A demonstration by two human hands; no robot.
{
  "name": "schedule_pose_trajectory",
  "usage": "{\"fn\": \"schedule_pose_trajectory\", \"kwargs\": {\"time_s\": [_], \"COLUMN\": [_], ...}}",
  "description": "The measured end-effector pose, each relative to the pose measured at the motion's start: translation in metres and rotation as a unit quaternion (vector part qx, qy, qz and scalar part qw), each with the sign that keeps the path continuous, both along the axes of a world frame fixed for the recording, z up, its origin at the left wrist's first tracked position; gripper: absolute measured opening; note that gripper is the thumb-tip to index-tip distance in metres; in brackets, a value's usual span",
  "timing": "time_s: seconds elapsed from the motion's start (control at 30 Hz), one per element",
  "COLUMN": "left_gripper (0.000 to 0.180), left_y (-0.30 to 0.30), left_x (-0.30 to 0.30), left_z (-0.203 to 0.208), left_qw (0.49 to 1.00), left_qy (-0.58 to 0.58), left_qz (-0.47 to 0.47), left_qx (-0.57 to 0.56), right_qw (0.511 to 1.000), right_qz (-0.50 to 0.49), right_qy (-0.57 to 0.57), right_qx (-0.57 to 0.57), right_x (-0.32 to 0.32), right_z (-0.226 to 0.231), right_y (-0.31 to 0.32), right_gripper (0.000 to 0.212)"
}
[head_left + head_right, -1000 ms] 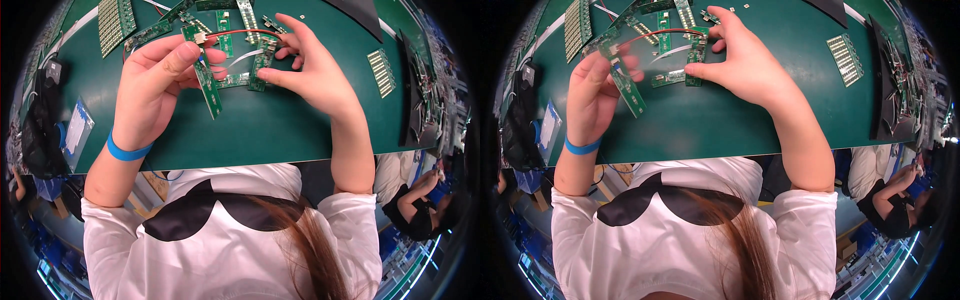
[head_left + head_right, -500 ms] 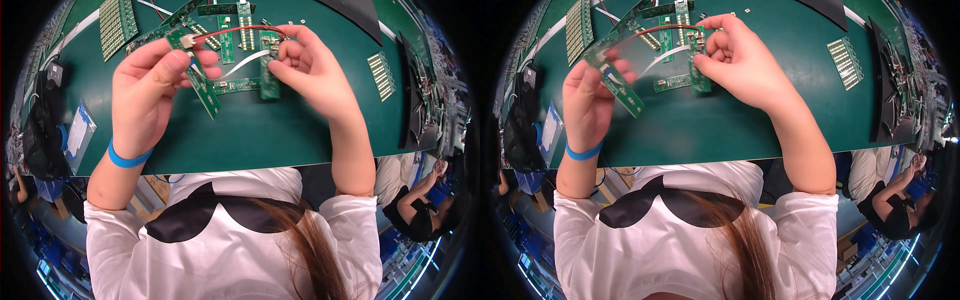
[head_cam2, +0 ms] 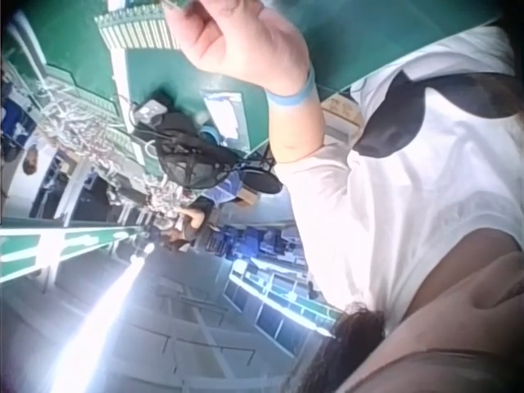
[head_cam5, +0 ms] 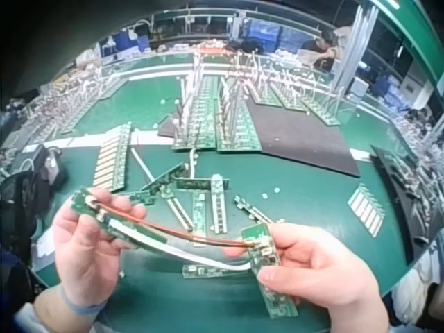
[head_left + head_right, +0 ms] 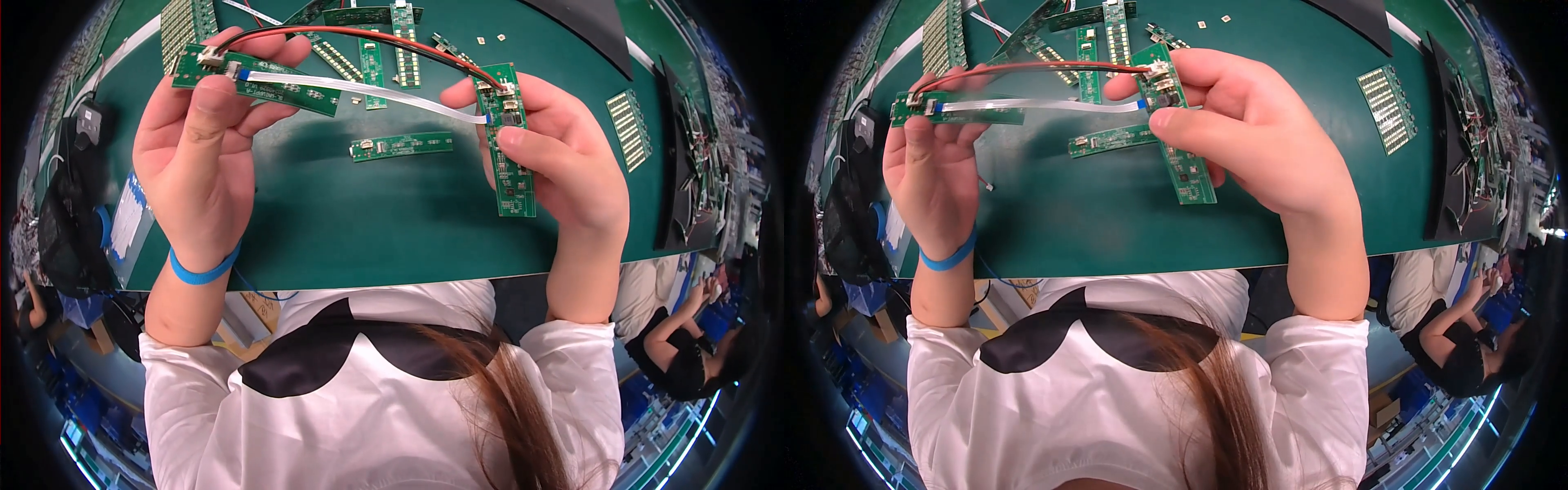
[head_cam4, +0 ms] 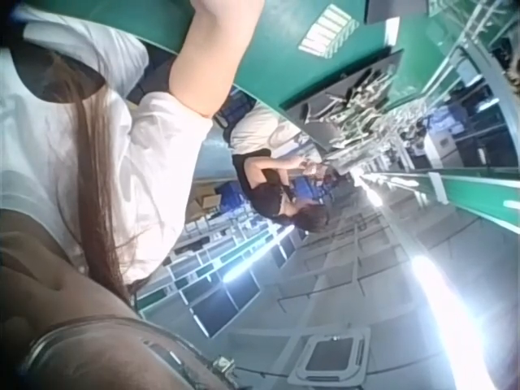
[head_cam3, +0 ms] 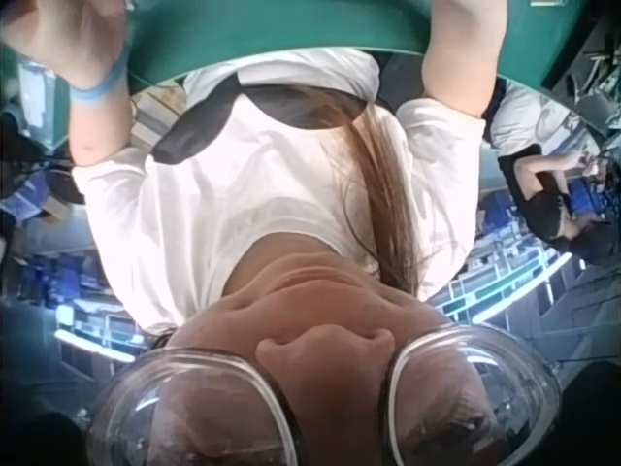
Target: The person connects wires and small electronic components to printed circuit boards by hand at an assembly workstation.
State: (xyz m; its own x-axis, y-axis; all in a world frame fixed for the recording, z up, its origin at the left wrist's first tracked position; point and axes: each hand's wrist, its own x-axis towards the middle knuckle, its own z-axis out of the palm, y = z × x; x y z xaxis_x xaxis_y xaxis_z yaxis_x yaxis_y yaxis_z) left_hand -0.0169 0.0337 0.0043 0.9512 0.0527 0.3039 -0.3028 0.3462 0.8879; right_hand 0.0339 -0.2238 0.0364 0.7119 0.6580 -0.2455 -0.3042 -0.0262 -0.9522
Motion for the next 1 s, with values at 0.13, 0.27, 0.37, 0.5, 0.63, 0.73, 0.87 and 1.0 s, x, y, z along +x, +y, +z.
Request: {"fn": "schedule_pose_trajectory", "kwargs": {"time_s": [0.13, 0.27, 0.37, 0.5, 0.63, 0.73, 0.87, 1.0], "left_gripper": [0.04, 0.039, 0.031, 0.028, 0.029, 0.026, 0.021, 0.019], "left_y": [0.002, 0.004, -0.005, -0.015, -0.018, -0.021, -0.023, -0.024], "left_x": [-0.001, 0.002, 0.007, 0.011, 0.005, 0.009, 0.012, 0.017], "left_z": [-0.002, -0.002, 0.001, -0.004, -0.01, -0.01, -0.017, -0.019], "left_qw": [1.0, 1.0, 0.999, 0.994, 0.987, 0.986, 0.982, 0.976], "left_qy": [-0.006, -0.022, 0.003, 0.101, 0.136, 0.139, 0.14, 0.113], "left_qz": [0.003, -0.014, -0.007, -0.009, -0.037, -0.033, 0.003, 0.029], "left_qx": [-0.01, -0.014, -0.038, 0.041, 0.079, 0.081, 0.128, 0.184], "right_qw": [0.999, 1.0, 0.997, 0.996, 0.992, 0.962, 0.866, 0.778], "right_qz": [0.004, -0.011, -0.071, -0.079, -0.105, -0.252, -0.465, -0.581], "right_qy": [0.026, 0.019, -0.016, -0.025, -0.042, -0.098, -0.185, -0.238], "right_qx": [0.029, 0.021, 0.029, 0.02, 0.061, 0.031, 0.009, 0.033], "right_x": [0.001, 0.001, 0.001, 0.007, -0.014, -0.041, -0.068, -0.076], "right_z": [0.0, 0.0, 0.007, 0.019, 0.048, 0.063, 0.068, 0.083], "right_y": [0.003, 0.002, 0.003, -0.013, -0.052, -0.112, -0.201, -0.316], "right_gripper": [0.04, 0.04, 0.025, 0.022, 0.022, 0.023, 0.019, 0.013]}}
